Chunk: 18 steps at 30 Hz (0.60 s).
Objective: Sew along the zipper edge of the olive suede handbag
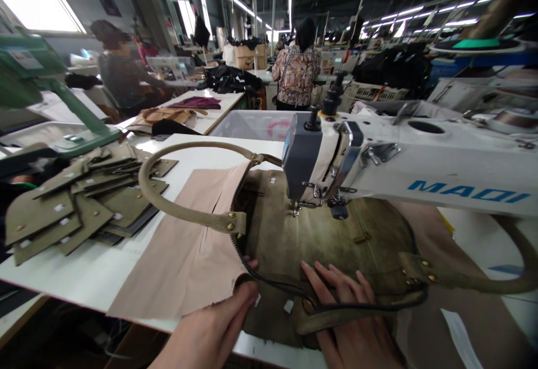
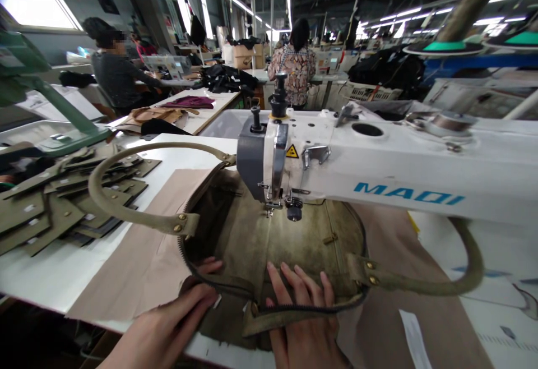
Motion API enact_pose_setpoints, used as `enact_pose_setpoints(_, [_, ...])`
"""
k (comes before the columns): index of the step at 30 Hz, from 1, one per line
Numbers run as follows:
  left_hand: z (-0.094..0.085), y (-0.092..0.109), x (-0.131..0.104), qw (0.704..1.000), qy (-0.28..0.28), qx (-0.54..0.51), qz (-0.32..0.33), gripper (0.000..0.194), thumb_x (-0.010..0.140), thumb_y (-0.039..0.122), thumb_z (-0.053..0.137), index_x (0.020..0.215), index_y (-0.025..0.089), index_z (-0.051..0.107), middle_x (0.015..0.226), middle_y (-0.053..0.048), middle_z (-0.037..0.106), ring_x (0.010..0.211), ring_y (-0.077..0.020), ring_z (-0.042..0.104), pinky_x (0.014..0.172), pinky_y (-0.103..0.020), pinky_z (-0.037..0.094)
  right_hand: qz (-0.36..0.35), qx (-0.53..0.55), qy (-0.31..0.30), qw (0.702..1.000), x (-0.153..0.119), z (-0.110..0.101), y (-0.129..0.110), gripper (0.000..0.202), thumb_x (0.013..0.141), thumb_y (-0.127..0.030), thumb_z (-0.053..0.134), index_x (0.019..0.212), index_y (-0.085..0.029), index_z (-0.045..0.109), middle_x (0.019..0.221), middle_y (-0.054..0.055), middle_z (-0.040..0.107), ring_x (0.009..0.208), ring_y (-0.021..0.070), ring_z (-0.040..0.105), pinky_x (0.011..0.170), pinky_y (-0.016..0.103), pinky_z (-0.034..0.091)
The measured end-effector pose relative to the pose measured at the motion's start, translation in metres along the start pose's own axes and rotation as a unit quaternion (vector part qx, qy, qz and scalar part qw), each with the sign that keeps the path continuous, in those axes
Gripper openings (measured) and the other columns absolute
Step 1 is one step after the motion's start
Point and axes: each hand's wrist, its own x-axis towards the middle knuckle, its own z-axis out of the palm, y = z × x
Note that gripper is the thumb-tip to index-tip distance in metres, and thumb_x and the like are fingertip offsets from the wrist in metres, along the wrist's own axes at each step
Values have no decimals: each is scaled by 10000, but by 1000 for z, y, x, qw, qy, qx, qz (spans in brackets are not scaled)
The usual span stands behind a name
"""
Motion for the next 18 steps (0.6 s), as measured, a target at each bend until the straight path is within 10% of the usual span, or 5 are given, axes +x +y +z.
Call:
enact_pose_setpoints(8, [3, -6, -15, 995, 55, 18, 75, 416, 935, 173, 462, 1312, 277, 601, 1291, -36, 694, 1152, -192, 693, 1007, -268, 545, 26, 27, 7, 999, 1, 4, -4, 470, 1017, -260, 367, 1476, -200, 445, 1332, 68, 591, 1227, 258, 525, 1122, 496, 237])
enact_pose_setpoints(18, [-34, -7, -6, 969, -88, 99, 211, 746, 771, -7, 453, 1491, 188, 454, 1470, -10, 563, 1300, -166, 588, 1104, -228, 439, 76, 56, 11, 995, 0, 6, -11, 446, 1054, -274, 294, 1482, -245, 415, 1340, 42, 593, 1269, 226, 496, 1163, 484, 207])
